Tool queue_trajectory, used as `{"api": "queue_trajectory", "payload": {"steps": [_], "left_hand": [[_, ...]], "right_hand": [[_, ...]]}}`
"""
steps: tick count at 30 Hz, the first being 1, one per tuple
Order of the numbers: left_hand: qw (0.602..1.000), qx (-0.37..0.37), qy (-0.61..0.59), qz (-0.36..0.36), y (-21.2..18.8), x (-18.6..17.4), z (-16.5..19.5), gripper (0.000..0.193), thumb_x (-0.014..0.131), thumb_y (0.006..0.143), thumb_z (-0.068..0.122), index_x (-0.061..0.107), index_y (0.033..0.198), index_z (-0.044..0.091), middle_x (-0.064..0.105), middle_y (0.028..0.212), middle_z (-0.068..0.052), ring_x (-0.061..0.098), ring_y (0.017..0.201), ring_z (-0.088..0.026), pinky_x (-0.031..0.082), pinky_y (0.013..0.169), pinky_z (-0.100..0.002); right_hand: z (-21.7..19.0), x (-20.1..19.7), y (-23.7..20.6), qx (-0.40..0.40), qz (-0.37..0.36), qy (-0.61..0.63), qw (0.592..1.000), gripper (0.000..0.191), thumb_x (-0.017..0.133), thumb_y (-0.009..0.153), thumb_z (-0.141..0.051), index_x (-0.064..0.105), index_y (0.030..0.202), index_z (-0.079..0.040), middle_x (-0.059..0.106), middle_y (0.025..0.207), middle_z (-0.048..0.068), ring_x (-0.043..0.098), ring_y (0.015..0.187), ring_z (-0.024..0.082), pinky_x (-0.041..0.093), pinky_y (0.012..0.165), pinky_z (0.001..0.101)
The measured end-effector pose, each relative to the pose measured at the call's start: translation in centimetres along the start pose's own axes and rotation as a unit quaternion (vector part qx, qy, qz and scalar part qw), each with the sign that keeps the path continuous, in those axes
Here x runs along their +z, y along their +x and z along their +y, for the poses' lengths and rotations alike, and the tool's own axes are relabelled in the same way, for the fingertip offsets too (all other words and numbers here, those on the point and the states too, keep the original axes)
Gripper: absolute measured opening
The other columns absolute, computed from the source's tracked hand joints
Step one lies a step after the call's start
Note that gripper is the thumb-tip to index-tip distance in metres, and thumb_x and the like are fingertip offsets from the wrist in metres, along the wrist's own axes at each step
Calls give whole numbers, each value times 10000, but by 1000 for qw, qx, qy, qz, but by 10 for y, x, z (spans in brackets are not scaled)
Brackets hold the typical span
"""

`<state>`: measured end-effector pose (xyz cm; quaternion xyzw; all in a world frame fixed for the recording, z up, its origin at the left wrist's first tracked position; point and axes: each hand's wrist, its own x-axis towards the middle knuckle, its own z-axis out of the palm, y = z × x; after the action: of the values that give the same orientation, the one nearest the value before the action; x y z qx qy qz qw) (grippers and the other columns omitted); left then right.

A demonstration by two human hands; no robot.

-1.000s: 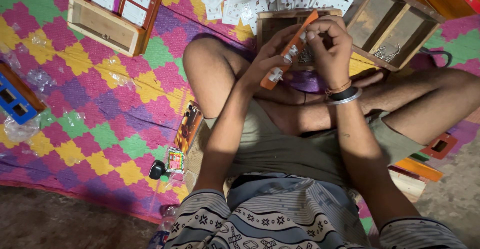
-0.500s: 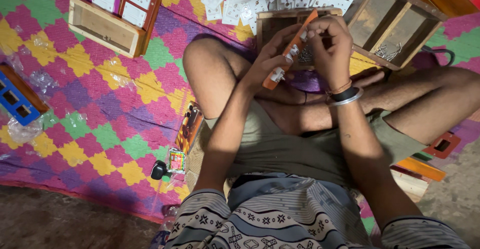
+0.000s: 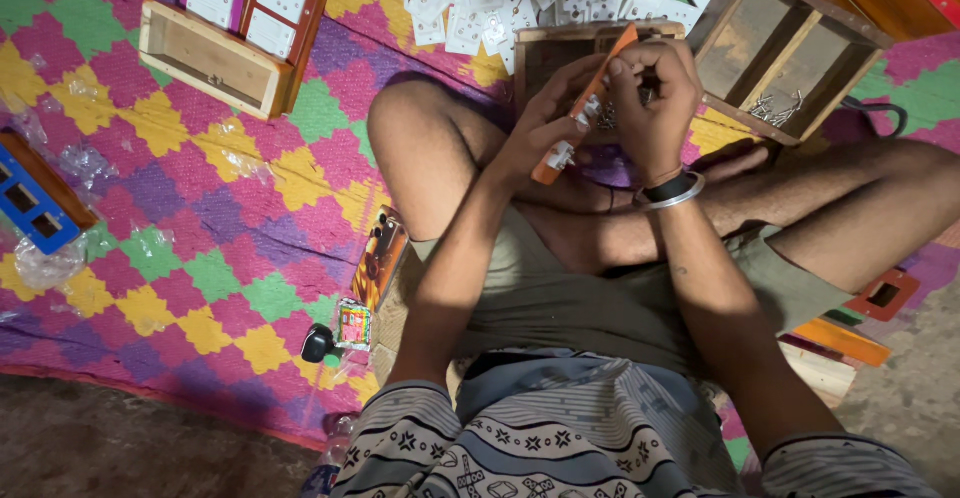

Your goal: The person sits on a mat and assembles electrical socket units by inserting white plastic socket modules into colored plastic frames and securing them with small metal fasteners. The person handles multiple frames and socket modules, placing completed units aside.

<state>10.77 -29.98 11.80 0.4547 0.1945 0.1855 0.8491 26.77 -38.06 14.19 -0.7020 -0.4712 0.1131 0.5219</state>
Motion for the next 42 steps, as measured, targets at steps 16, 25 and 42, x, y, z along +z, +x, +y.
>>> {"api": "queue_trajectory", "payload": {"steps": [16, 25, 42], "left_hand": [[997, 63, 40, 12, 3, -2, -9, 812, 599, 832, 125, 401, 1619, 93, 530, 1541, -90, 528, 1387, -190, 494, 1098, -323], [997, 52, 51, 26, 3, -2, -16, 798, 591, 845, 62, 406, 1621, 97, 559, 1488, -106, 569, 1236, -210, 514, 1060, -324], [999, -17, -51, 6, 2, -6, 1, 834, 602, 814, 91, 362, 1613, 114, 578, 1378, -112, 639, 1044, -181, 610, 783, -309]], "right_hand": [[11, -5, -4, 66, -34, 88, 993, 190, 776, 974, 41, 701, 1149, 32, 639, 1169, 78, 627, 1003, 106, 522, 829, 238], [-15, -4, 6, -101, -31, -178, 978, 89, 800, 960, -4, 730, 1014, -3, 608, 989, 140, 599, 945, 340, 500, 827, 426], [-7, -63, 37, -67, -147, -69, 984, 108, 783, 1002, 25, 789, 1104, -8, 739, 976, 106, 710, 866, 208, 541, 778, 315]]}}
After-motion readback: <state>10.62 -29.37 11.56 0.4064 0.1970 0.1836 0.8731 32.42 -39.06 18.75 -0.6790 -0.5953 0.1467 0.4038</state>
